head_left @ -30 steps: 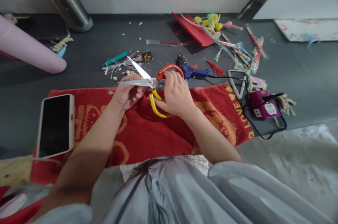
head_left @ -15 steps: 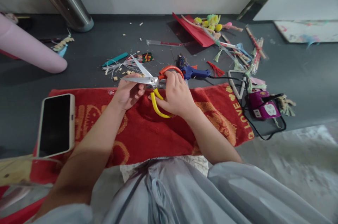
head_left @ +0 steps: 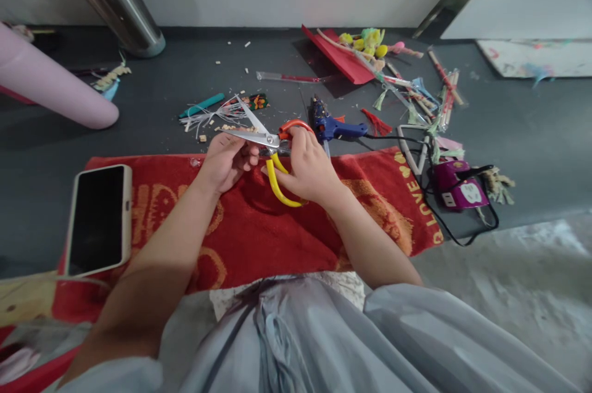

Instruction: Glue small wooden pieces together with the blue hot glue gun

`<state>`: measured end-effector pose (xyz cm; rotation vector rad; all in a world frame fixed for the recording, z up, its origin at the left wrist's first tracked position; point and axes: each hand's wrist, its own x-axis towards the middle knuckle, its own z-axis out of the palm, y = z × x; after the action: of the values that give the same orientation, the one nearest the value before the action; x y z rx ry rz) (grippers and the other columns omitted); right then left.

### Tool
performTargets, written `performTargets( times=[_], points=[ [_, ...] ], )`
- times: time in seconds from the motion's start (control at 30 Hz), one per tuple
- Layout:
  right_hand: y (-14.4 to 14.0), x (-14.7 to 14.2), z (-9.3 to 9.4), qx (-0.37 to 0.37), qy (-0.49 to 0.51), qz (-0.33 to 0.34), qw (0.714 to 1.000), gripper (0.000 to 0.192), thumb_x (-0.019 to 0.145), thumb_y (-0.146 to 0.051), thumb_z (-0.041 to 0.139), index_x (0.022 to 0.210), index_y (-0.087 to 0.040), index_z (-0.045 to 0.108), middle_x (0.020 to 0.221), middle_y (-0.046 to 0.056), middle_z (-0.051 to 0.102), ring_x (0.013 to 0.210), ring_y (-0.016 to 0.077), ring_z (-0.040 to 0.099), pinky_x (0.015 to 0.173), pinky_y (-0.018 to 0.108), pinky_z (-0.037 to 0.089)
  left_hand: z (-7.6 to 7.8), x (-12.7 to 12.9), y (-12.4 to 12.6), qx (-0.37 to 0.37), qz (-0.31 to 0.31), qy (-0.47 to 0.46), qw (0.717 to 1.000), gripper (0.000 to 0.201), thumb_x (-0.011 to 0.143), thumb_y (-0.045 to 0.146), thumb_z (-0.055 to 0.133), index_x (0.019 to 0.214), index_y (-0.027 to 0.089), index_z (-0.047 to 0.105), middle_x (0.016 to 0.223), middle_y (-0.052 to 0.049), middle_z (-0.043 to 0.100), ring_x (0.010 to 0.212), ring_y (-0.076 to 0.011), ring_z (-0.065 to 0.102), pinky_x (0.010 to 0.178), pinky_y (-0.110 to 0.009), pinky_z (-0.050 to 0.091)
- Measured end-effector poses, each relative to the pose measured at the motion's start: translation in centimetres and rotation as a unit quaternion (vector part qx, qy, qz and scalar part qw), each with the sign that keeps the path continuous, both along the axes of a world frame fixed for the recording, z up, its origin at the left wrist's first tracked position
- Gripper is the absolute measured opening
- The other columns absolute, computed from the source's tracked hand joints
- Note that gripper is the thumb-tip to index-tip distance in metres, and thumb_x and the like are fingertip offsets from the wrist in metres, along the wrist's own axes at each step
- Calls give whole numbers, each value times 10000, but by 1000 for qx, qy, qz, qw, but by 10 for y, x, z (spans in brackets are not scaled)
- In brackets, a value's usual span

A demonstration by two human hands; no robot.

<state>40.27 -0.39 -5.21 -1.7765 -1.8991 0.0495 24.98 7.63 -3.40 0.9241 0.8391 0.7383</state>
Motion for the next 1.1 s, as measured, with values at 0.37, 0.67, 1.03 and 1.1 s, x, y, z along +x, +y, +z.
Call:
performTargets(
  times=[0.37, 0.67, 1.03, 1.1],
  points=[
    [1, 0, 3, -37, 46, 29, 998, 691, 859, -661, 475, 1223, -77, 416, 1172, 228, 573, 1143, 332, 562, 1002, 510, 465, -2, 1, 0, -3, -2, -18, 1000, 287, 810, 345, 702, 670, 156, 537, 506, 53, 527, 385, -36, 487, 336, -118, 326],
    [2, 1, -2, -41, 100, 45, 993, 688, 867, -686, 434, 1228, -100, 421, 1190, 223, 585, 1173, 319, 568, 1007, 513, 467, -6, 0, 1, 14, -2, -9, 1000, 306, 843, 393, 663, 691, 154, 546, 532, 48, 528, 412, -36, 497, 359, -124, 336],
    [2, 10, 2, -38, 131, 26, 990, 591, 874, -627, 478, 1200, -141, 397, 1080, 155, 590, 1092, 287, 585, 929, 489, 499, -11, -2, 4, 113, 4, 24, 993, 347, 809, 504, 655, 729, 170, 610, 552, 27, 535, 422, -60, 470, 381, -176, 297],
    [2, 10, 2, -39, 126, 18, 991, 585, 873, -614, 486, 1194, -133, 397, 1042, 144, 589, 1047, 280, 597, 909, 481, 508, -16, -3, 6, 189, -8, 73, 979, 334, 828, 492, 618, 713, 178, 617, 541, 23, 529, 421, -69, 445, 406, -197, 300]
  ],
)
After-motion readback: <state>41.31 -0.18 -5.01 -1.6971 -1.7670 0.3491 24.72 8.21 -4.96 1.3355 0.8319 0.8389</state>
